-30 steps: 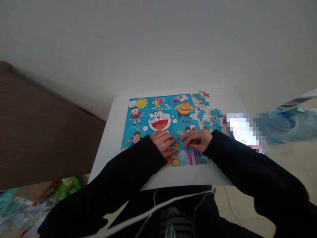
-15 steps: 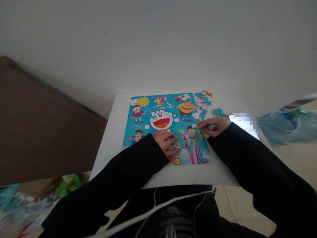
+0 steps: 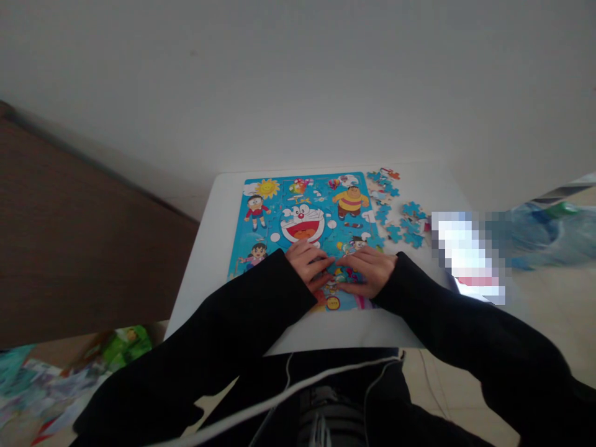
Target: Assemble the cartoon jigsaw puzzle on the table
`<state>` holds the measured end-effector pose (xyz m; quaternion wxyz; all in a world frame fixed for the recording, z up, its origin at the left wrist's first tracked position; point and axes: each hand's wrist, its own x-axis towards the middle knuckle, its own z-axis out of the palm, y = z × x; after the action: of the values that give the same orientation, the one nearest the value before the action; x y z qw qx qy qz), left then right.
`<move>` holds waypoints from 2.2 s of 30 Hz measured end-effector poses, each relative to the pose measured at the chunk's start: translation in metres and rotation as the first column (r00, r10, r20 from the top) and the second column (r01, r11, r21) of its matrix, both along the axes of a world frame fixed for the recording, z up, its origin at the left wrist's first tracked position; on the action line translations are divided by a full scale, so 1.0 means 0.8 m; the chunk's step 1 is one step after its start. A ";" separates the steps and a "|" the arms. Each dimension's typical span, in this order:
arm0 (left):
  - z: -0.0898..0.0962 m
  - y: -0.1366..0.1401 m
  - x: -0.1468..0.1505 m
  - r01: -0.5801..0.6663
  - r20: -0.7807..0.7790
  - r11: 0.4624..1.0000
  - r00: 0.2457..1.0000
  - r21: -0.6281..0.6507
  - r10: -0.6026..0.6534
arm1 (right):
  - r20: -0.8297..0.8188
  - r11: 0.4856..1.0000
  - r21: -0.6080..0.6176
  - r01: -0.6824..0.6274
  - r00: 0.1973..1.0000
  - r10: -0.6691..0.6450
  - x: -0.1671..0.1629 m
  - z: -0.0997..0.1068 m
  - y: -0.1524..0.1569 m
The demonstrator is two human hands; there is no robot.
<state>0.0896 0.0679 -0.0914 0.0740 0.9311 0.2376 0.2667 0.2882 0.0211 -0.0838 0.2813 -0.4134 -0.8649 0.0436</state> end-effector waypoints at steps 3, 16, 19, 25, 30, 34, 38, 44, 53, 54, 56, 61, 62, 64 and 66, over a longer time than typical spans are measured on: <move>-0.001 0.000 -0.001 -0.012 -0.017 1.000 1.000 0.007 0.013 | -0.046 0.996 -0.083 0.025 0.999 -0.029 0.001 0.000 0.001; -0.003 0.010 -0.005 0.040 0.016 0.999 0.999 0.005 -0.040 | -0.443 0.714 -0.693 -0.096 0.839 -0.317 0.001 0.000 0.014; 0.003 0.010 -0.006 0.005 -0.015 1.000 1.000 0.002 -0.005 | -0.497 0.683 -0.727 -0.069 0.739 -0.455 0.009 0.000 0.027; 0.007 0.008 -0.003 -0.018 0.031 1.000 0.999 -0.001 0.018 | -0.381 0.637 -0.769 0.055 0.761 -0.526 0.012 -0.013 0.042; -0.002 0.008 -0.001 0.010 0.040 1.000 0.999 -0.019 -0.009 | -0.241 0.783 -0.561 0.269 0.852 -0.465 0.016 -0.012 0.040; -0.007 0.005 0.000 -0.003 -0.010 1.000 1.000 -0.003 0.003 | -0.186 0.888 -0.371 0.271 0.915 -0.357 0.013 -0.010 0.038; -0.009 0.003 -0.001 -0.033 -0.080 0.999 0.996 0.003 0.033 | -0.151 0.935 -0.243 0.259 0.942 -0.300 0.005 -0.010 0.037; -0.007 0.003 -0.003 -0.044 -0.102 0.999 0.994 -0.018 0.042 | -0.155 0.946 -0.243 0.214 0.954 -0.255 0.007 -0.012 0.035; -0.005 0.003 -0.002 -0.056 -0.075 0.998 0.996 0.001 0.056 | -0.202 0.912 -0.339 0.232 0.929 -0.312 0.009 -0.015 0.038; -0.005 0.004 -0.002 -0.061 -0.079 0.998 0.995 0.003 0.061 | -0.205 0.915 -0.332 0.230 0.929 -0.308 0.009 -0.014 0.039; -0.006 0.004 -0.002 -0.062 -0.079 0.998 0.995 0.003 0.062 | -0.205 0.922 -0.315 0.223 0.933 -0.296 0.008 -0.013 0.039; -0.005 0.004 -0.002 -0.037 -0.076 0.999 0.996 -0.008 0.036 | -0.193 0.930 -0.310 0.200 0.944 -0.267 0.008 -0.013 0.038; -0.004 0.004 -0.002 -0.038 -0.074 0.999 0.997 -0.008 0.037 | -0.194 0.931 -0.306 0.200 0.944 -0.267 0.008 -0.013 0.038; -0.004 0.003 -0.001 -0.042 -0.064 0.999 0.997 0.001 0.042 | -0.184 0.937 -0.288 0.199 0.949 -0.258 0.008 -0.012 0.038; -0.005 0.004 -0.001 -0.045 -0.053 0.999 0.998 0.015 0.046 | -0.164 0.950 -0.252 0.186 0.959 -0.232 0.007 -0.012 0.038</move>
<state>0.0886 0.0710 -0.0955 0.0550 0.9327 0.2589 0.2451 0.2937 0.0518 -0.0932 0.3156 -0.5272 -0.7736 0.1546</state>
